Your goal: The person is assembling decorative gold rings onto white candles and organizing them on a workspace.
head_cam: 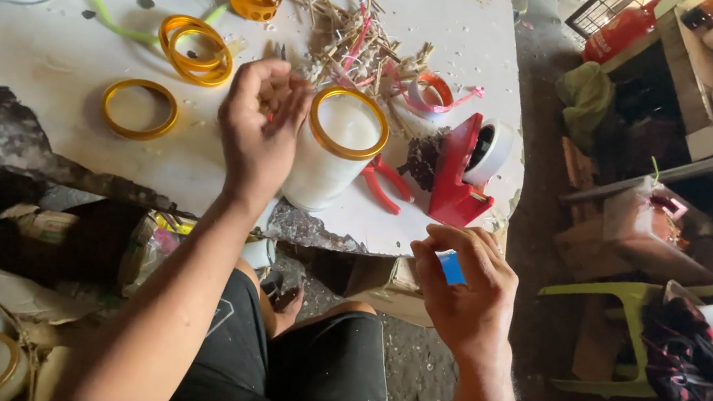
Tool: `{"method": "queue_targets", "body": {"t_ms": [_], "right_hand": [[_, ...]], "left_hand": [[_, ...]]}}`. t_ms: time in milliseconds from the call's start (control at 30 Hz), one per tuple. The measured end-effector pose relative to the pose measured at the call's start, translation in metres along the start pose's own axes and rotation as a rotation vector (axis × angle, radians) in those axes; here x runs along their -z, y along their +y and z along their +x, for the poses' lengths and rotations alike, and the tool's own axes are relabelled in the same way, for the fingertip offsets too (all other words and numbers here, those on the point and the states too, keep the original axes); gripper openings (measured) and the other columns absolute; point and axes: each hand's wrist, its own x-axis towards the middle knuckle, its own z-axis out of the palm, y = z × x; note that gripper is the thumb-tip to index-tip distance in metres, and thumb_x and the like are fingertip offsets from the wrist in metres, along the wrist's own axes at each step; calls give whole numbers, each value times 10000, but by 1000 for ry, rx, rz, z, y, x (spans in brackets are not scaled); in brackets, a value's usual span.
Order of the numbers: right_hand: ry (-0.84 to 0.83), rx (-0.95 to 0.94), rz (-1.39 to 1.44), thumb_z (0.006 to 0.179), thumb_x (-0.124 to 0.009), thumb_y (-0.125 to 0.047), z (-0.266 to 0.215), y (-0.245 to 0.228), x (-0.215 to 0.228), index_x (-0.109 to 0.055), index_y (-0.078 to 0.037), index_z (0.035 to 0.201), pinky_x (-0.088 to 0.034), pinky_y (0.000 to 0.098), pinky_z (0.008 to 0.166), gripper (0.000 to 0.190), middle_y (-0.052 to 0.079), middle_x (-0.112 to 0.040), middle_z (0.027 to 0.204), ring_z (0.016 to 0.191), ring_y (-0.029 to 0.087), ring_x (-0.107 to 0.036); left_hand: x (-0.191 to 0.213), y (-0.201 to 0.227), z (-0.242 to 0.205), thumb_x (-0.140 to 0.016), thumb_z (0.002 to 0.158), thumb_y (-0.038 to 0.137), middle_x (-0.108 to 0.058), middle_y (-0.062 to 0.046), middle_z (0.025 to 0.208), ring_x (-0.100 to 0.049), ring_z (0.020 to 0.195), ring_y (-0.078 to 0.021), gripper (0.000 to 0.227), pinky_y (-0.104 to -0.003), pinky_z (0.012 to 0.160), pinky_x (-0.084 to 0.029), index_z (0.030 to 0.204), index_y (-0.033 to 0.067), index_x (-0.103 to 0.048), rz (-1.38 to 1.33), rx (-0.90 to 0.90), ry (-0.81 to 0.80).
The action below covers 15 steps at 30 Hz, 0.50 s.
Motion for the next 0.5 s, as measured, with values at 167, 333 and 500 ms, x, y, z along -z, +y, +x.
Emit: {"method": "queue_targets", "body": {"t_ms": [167, 333, 500], "right_hand": [[22, -82, 16, 786, -825, 24, -9, -11, -4, -741, -13, 931, -575, 403, 703, 171, 79, -726, 716, 669, 312, -707], [-190, -49, 56, 919, -765, -110, -17, -38, -10, -628, -52, 1019, -511, 377, 730, 179, 78, -670, 803, 707, 240, -613], [-123, -113, -4, 919, -733, 26, -7, -26, 2, -631, -84, 931, -469, 322, 672, 150, 42, -631, 801, 682, 186, -583]], "left_hand": [[1, 44, -31, -472, 688, -64, -552, -282, 1354, -555, 1277, -475, 815, -606, 1074, -452, 1498, -16, -396, 215, -159, -335], [-20, 17, -44, -940, 788, 363, -397, -305, 1558, -427, 1460, -465, 1069, -529, 1225, -361, 1523, -35, -274, 542, -57, -272], [-11, 32, -30, -870, 859, 252, -489, -286, 1404, -548, 1311, -425, 900, -487, 1176, -439, 1471, -77, -296, 331, -165, -407]]}}
